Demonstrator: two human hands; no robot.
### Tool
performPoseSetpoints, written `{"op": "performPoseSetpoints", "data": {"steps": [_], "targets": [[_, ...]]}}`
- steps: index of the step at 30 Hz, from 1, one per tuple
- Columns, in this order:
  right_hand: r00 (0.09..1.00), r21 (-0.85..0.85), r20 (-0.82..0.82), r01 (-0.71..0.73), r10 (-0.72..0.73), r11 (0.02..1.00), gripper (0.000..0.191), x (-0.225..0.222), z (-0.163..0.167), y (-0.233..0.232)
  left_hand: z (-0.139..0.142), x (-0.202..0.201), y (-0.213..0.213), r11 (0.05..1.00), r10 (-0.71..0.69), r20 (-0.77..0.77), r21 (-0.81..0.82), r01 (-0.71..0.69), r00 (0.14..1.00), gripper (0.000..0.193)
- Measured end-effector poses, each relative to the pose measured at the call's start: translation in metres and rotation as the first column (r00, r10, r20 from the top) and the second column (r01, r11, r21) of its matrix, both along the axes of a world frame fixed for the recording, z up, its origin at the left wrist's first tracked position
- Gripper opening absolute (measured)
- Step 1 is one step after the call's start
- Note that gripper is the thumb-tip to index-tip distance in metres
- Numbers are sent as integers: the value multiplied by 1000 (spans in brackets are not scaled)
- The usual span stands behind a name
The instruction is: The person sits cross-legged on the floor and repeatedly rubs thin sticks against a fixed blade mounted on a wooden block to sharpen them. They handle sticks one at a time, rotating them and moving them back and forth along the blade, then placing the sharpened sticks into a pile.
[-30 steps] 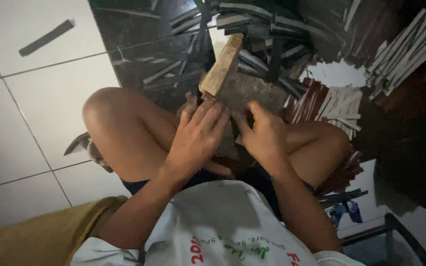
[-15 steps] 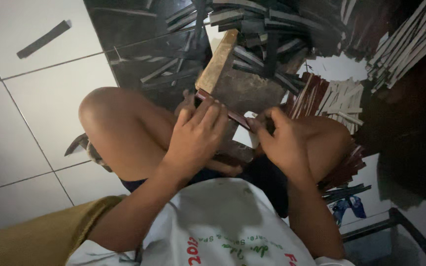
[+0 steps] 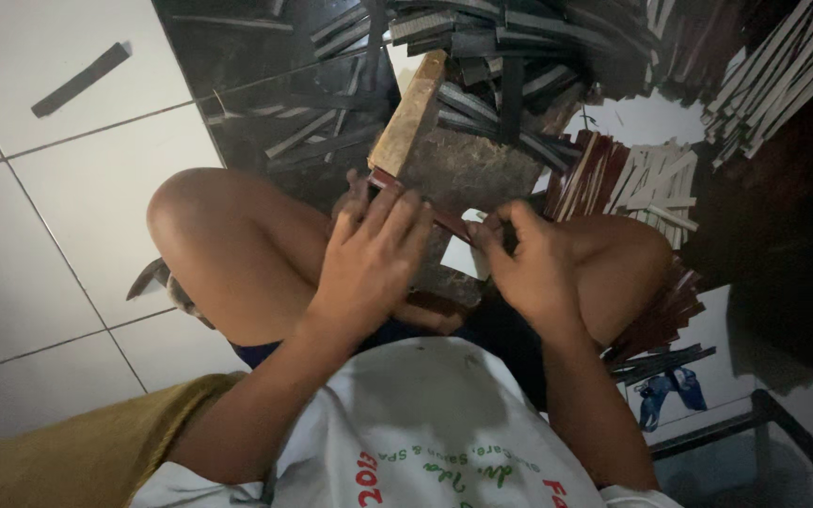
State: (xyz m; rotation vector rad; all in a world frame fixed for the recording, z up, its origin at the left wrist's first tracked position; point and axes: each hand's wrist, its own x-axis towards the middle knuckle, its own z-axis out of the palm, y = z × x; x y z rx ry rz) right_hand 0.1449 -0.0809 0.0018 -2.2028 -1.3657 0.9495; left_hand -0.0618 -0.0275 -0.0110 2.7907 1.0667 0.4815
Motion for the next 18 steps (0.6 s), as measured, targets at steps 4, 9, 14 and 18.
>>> {"op": "performPoseSetpoints", "data": {"steps": [4, 9, 14, 18], "targets": [[999, 149, -28, -33, 38, 988, 25, -1, -2, -3, -2, 8, -4, 998, -27, 17, -58, 28, 999, 42], [999, 132, 13, -38, 37, 990, 23, 0, -1, -3, 1, 8, -12, 994, -43, 110, -94, 53, 993, 83], [994, 130, -107, 11, 3, 991, 19, 7, 8, -9, 0, 17, -15, 994, -58, -31, -99, 55, 998, 82], [991, 157, -113, -47, 65, 986, 17, 12, 11, -16, 0, 20, -14, 964, -114, 54, -234, 123, 992, 96]]}}
